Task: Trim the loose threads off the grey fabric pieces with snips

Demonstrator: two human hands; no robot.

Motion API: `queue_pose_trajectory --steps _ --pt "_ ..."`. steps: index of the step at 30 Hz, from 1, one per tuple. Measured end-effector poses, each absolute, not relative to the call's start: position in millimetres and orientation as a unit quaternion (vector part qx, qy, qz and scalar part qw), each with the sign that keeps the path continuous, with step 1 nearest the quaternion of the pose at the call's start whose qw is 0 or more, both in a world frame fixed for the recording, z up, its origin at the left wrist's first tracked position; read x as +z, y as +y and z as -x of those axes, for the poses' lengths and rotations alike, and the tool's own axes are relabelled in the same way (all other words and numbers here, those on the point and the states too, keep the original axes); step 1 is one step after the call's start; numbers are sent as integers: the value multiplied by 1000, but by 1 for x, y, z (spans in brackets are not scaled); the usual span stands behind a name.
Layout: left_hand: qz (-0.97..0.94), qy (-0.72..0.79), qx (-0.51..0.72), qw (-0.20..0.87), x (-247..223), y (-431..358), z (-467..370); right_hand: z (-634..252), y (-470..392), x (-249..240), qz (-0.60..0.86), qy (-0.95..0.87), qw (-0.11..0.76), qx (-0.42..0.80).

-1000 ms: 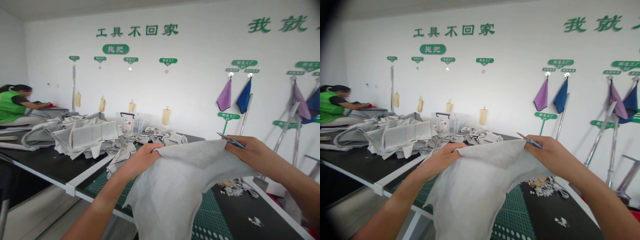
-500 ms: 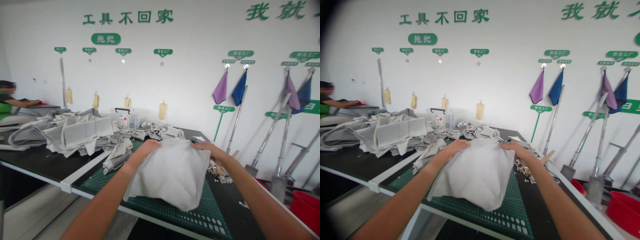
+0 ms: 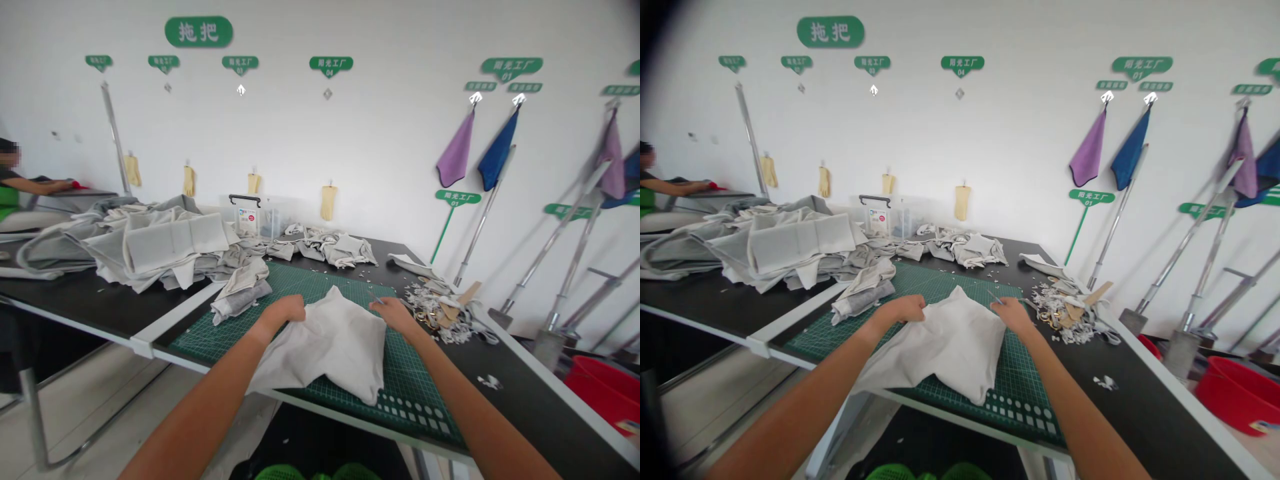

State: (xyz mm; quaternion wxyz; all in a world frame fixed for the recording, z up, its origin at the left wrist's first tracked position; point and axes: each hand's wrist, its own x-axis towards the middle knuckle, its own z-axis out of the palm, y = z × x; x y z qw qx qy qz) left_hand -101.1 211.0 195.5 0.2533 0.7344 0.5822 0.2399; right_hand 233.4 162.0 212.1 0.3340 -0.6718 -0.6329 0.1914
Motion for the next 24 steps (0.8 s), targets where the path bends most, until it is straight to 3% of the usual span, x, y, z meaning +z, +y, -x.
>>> queue_pose_trajectory --steps 11,17,24 --pt "-753 555 295 192 183 227 14 -165 202 182 611 -644 437 142" --pt "-783 458 336 252 162 224 20 -172 198 164 597 -647 449 152" --pt "-786 390 385 288 167 223 18 -172 187 175 553 -664 474 167"
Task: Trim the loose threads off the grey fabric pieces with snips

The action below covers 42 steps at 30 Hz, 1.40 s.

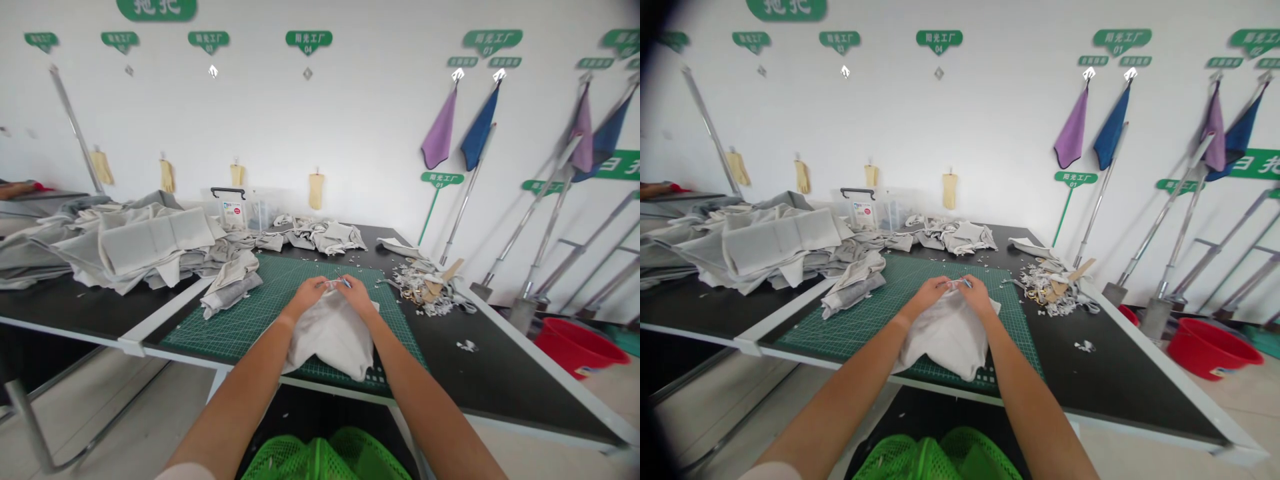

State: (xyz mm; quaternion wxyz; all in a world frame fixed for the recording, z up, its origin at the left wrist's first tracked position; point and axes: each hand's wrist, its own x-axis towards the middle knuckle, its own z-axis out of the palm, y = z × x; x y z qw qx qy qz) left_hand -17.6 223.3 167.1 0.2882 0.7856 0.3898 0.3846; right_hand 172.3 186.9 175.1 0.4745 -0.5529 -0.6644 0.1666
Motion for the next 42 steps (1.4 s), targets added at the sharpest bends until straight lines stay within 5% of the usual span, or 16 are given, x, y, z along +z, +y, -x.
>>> queue_pose_trajectory --steps 42 --pt "-716 333 460 406 176 217 20 -165 180 175 552 -645 486 205"
